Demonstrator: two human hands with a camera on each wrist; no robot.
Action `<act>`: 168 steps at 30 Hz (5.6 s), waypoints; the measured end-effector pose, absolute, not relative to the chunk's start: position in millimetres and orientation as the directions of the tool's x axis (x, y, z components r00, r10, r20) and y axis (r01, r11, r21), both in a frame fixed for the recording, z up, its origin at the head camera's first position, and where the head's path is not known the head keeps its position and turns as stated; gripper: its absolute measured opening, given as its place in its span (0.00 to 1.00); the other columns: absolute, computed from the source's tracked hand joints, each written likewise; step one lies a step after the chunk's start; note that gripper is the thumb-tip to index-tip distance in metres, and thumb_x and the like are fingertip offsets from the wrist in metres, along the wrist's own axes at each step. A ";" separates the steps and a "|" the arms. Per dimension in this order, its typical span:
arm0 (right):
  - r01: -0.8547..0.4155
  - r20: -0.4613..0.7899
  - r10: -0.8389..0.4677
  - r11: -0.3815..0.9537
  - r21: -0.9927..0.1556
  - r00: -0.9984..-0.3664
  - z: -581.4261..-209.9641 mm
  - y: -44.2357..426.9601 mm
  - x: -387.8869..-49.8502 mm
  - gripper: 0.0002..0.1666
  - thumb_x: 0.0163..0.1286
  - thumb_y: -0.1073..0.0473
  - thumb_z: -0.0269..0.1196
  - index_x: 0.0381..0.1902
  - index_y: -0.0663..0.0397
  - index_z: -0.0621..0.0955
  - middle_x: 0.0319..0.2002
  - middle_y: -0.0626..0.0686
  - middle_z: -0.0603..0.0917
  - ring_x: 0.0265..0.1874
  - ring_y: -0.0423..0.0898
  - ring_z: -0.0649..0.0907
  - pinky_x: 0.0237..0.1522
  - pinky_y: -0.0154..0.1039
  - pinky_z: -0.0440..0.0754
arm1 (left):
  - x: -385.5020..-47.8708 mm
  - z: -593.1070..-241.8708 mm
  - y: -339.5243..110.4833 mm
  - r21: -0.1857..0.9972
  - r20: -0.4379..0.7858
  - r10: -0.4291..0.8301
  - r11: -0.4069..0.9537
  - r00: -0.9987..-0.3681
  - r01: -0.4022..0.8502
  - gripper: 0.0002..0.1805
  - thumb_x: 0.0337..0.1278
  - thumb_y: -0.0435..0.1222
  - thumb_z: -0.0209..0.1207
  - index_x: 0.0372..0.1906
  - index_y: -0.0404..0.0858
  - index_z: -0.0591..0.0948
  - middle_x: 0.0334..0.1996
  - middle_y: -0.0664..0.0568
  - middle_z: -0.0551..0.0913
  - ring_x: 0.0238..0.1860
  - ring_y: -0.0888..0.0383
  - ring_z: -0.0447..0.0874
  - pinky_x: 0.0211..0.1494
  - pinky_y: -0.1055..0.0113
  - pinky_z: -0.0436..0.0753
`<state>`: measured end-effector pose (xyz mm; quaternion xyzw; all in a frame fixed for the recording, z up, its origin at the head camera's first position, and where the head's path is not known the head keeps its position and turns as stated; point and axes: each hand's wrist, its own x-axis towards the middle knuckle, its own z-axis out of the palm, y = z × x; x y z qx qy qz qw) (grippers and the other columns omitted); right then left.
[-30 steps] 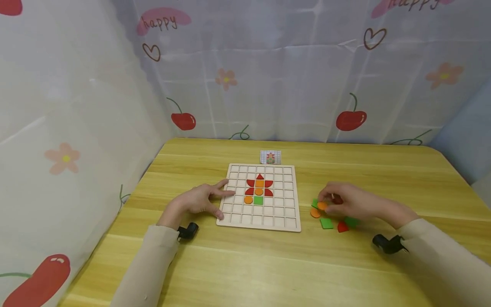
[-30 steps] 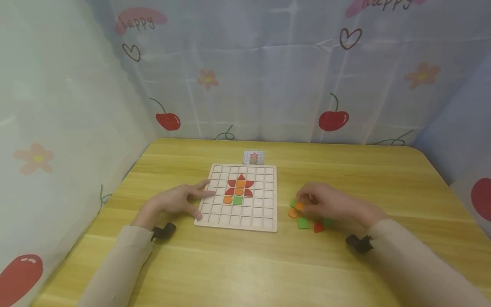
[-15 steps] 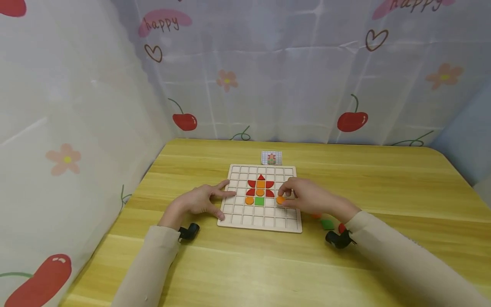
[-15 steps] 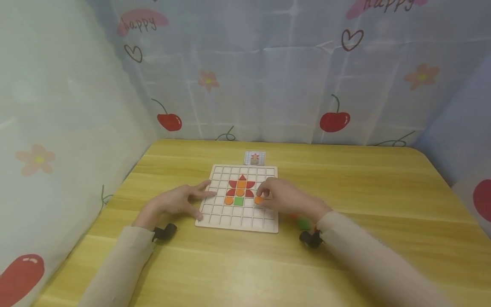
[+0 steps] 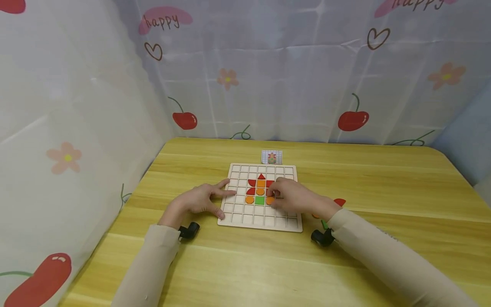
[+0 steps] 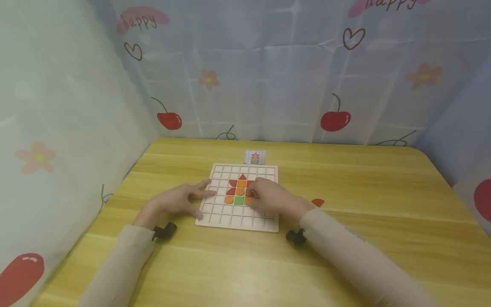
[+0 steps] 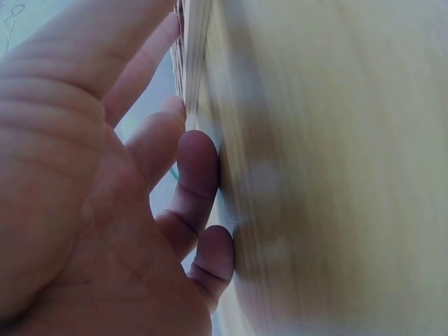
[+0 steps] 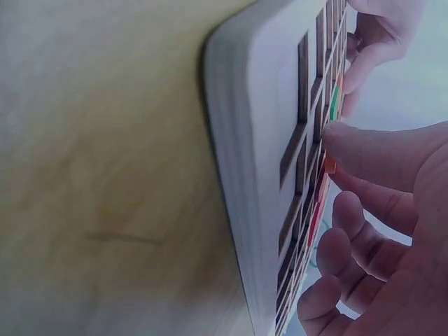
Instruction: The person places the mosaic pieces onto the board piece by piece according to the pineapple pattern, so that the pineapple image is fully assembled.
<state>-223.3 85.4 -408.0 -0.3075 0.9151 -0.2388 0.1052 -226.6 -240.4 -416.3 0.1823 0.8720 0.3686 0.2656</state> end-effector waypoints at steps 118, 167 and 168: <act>-0.388 -0.038 -0.460 0.788 -0.478 -0.887 -418.4 256.2 -207.6 0.14 0.68 0.57 0.71 0.49 0.55 0.85 0.38 0.45 0.84 0.36 0.39 0.78 0.38 0.35 0.79 | -229.1 -419.3 -240.8 0.735 -0.328 0.521 0.665 -0.788 0.134 0.41 0.46 0.43 0.77 0.70 0.60 0.77 0.84 0.62 0.49 0.85 0.47 0.40 0.84 0.44 0.49; -0.508 -0.031 -0.581 0.735 -0.450 -0.814 -404.5 179.5 -217.1 0.15 0.71 0.56 0.69 0.54 0.51 0.85 0.49 0.47 0.86 0.49 0.47 0.82 0.57 0.53 0.81 | -227.6 -419.2 -241.3 0.724 -0.319 0.519 0.673 -0.793 0.150 0.41 0.46 0.44 0.77 0.70 0.60 0.77 0.84 0.62 0.49 0.85 0.47 0.42 0.84 0.43 0.50; -0.510 -0.034 -0.585 0.732 -0.452 -0.810 -403.8 173.2 -217.8 0.16 0.72 0.55 0.69 0.54 0.52 0.85 0.49 0.48 0.86 0.49 0.48 0.82 0.58 0.54 0.81 | -227.4 -419.0 -241.2 0.723 -0.319 0.519 0.674 -0.793 0.150 0.41 0.46 0.44 0.77 0.70 0.59 0.77 0.84 0.62 0.49 0.85 0.47 0.42 0.84 0.43 0.50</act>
